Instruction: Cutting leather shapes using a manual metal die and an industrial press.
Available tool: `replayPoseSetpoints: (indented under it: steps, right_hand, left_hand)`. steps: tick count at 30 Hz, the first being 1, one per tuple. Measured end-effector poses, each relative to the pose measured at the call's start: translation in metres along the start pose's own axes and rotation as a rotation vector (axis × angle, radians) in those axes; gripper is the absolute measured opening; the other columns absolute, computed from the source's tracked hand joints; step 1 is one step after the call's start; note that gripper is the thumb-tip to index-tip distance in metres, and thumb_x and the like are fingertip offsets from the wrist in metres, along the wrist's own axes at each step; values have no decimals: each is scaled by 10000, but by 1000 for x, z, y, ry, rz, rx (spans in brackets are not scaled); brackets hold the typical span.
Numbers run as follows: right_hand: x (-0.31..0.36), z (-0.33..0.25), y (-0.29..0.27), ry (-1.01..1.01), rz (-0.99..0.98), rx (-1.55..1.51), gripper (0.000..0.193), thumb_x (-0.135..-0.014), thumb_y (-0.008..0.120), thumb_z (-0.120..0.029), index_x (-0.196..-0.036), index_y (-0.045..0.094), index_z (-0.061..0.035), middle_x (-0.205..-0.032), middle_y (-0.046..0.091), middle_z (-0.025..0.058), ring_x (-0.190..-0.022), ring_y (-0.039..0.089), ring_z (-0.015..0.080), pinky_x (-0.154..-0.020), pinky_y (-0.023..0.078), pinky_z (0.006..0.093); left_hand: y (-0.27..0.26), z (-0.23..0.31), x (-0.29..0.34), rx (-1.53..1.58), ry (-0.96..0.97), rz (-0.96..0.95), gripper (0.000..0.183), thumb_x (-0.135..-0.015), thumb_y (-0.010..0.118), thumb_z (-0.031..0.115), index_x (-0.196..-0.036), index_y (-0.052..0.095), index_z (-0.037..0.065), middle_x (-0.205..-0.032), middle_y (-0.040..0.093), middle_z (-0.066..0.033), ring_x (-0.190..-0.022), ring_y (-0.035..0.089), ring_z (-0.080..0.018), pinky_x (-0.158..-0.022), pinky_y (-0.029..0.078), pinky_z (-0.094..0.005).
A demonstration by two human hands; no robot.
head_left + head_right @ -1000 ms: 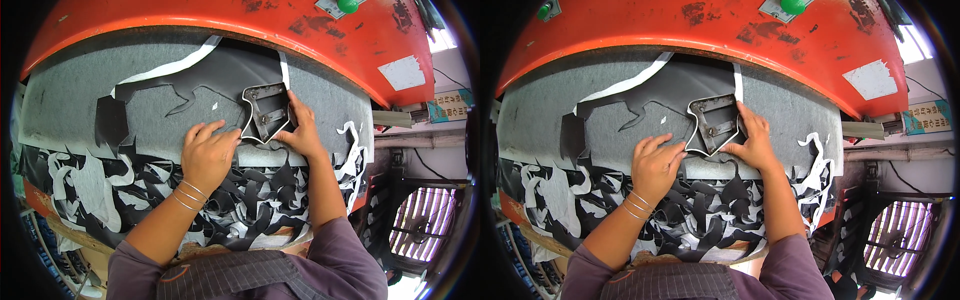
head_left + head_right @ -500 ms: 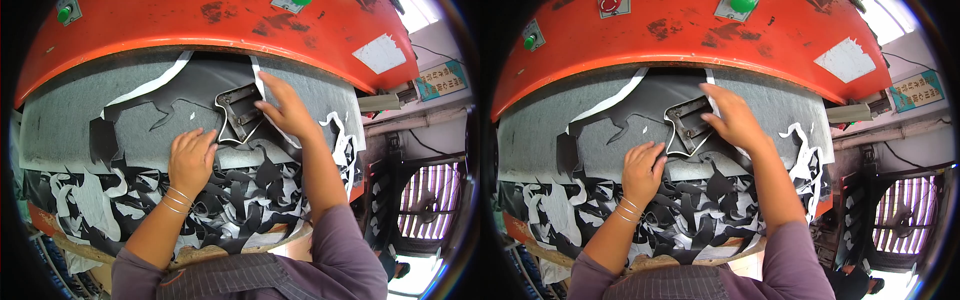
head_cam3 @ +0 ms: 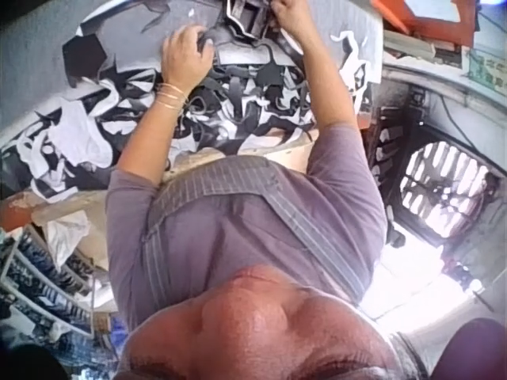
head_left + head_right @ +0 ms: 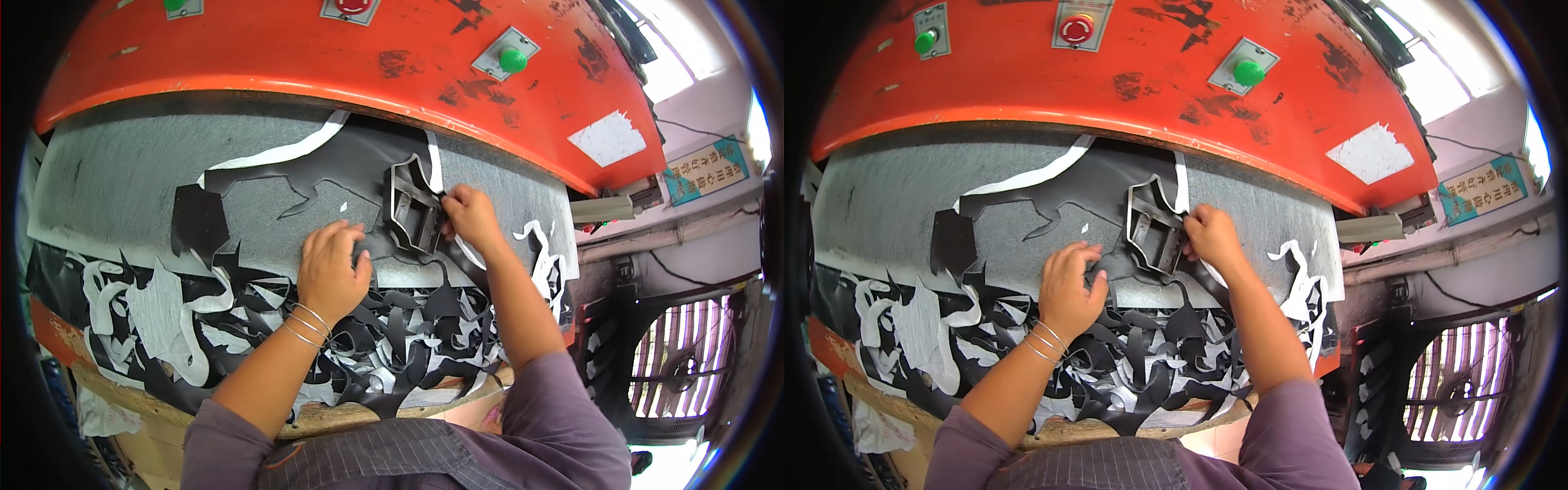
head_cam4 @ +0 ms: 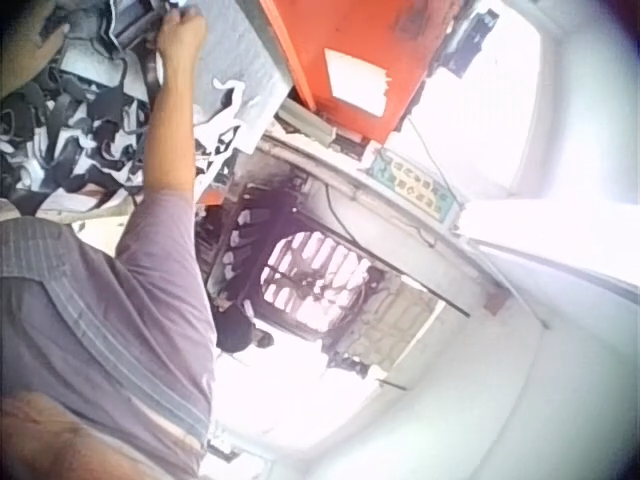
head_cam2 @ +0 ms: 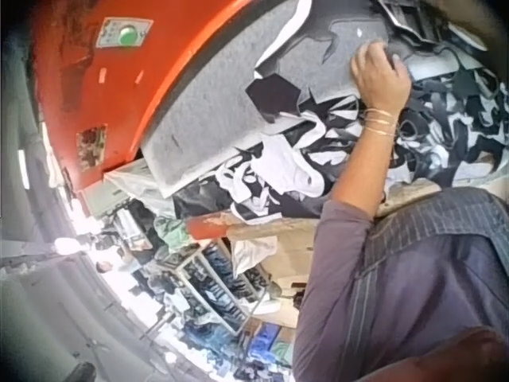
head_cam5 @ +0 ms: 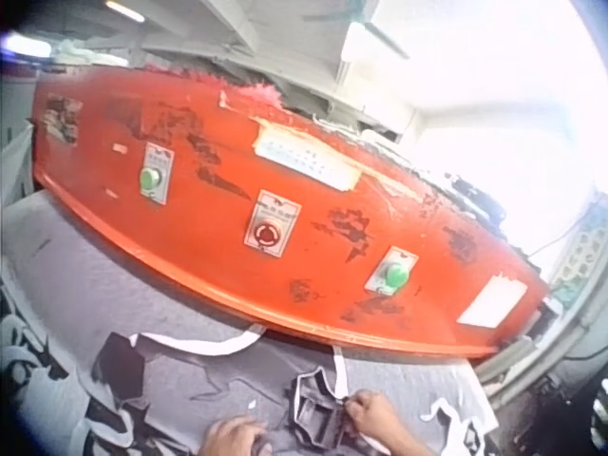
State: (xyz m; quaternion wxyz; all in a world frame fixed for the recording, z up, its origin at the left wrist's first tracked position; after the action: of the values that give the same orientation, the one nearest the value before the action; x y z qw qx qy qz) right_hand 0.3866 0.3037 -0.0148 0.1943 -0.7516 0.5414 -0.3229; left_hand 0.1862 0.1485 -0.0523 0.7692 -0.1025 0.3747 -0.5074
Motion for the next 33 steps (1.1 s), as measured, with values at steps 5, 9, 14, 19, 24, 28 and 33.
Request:
replayPoseSetpoints:
  steps: [5, 9, 14, 19, 24, 28, 33]
  right_hand:
    - [16, 12, 13, 115, 126, -225, 120, -898, 545, -79, -853, 586, 24, -625, 599, 87, -454, 593, 163, -392, 498, 284]
    - [29, 18, 16, 151, 116, -341, 192, -901, 505, -66, -1072, 518, 20, -677, 612, 111, -457, 595, 173, -413, 516, 300]
    - [87, 19, 53, 377, -81, -986, 425, -955, 480, -88, -1327, 279, -47, -783, 639, 142, -625, 670, 272, -522, 543, 329]
    - [71, 16, -4, -58, 97, -183, 377, -895, 598, -92, -1253, 506, -16, -1023, 644, 166, -840, 666, 252, -672, 526, 321]
    - [35, 11, -12, -327, 103, 266, 557, -774, 705, -66, -1298, 518, -27, -1210, 596, 176, -1107, 567, 288, -878, 480, 352]
    - [33, 15, -2, -459, 157, 290, 475, -767, 724, -59, -1214, 575, 4, -1102, 623, 198, -1003, 594, 332, -880, 476, 368]
    - [70, 35, 16, -407, 343, 223, 410, -749, 753, -73, -1115, 601, 32, -883, 644, 159, -753, 622, 336, -720, 506, 380]
  left_hand:
    - [5, 3, -2, -61, 62, -130, 285, -796, 626, 168, -1055, 588, 55, -1123, 658, -61, -1183, 527, -266, -1046, 317, -448]
    - [4, 4, -4, -31, 79, -139, 252, -758, 657, 148, -988, 585, 77, -1172, 658, -73, -1185, 530, -274, -1039, 332, -451]
    - [-1, 0, -4, 21, 1, -58, 315, -752, 696, 180, -1023, 591, 59, -1150, 639, -99, -1168, 534, -298, -1009, 364, -442]
    - [-2, -1, -7, -40, 0, -36, 343, -759, 700, 175, -1069, 605, 64, -1085, 642, -109, -1127, 545, -302, -985, 377, -428]
    - [5, 10, -12, -85, -6, -61, 386, -748, 730, 181, -1108, 637, 77, -1043, 655, -102, -1087, 557, -293, -977, 372, -435]
    - [9, -5, -36, -65, -41, -112, 347, -755, 726, 166, -1081, 663, 65, -979, 671, -110, -997, 588, -296, -917, 421, -412]
    - [9, -17, -110, 96, -84, -275, 249, -801, 695, 132, -1030, 692, 36, -888, 674, -148, -892, 615, -323, -805, 495, -369]
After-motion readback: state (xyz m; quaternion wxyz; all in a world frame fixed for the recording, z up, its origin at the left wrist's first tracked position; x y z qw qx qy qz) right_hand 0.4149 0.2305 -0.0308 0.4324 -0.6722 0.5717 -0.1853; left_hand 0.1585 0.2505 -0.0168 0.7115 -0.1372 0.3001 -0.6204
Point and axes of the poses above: each hand's wrist, its own x-axis away from the middle knuckle, its own y-axis out of the palm, z = x × y, the point moved 3 cm from there along -x, towards the middle knuckle
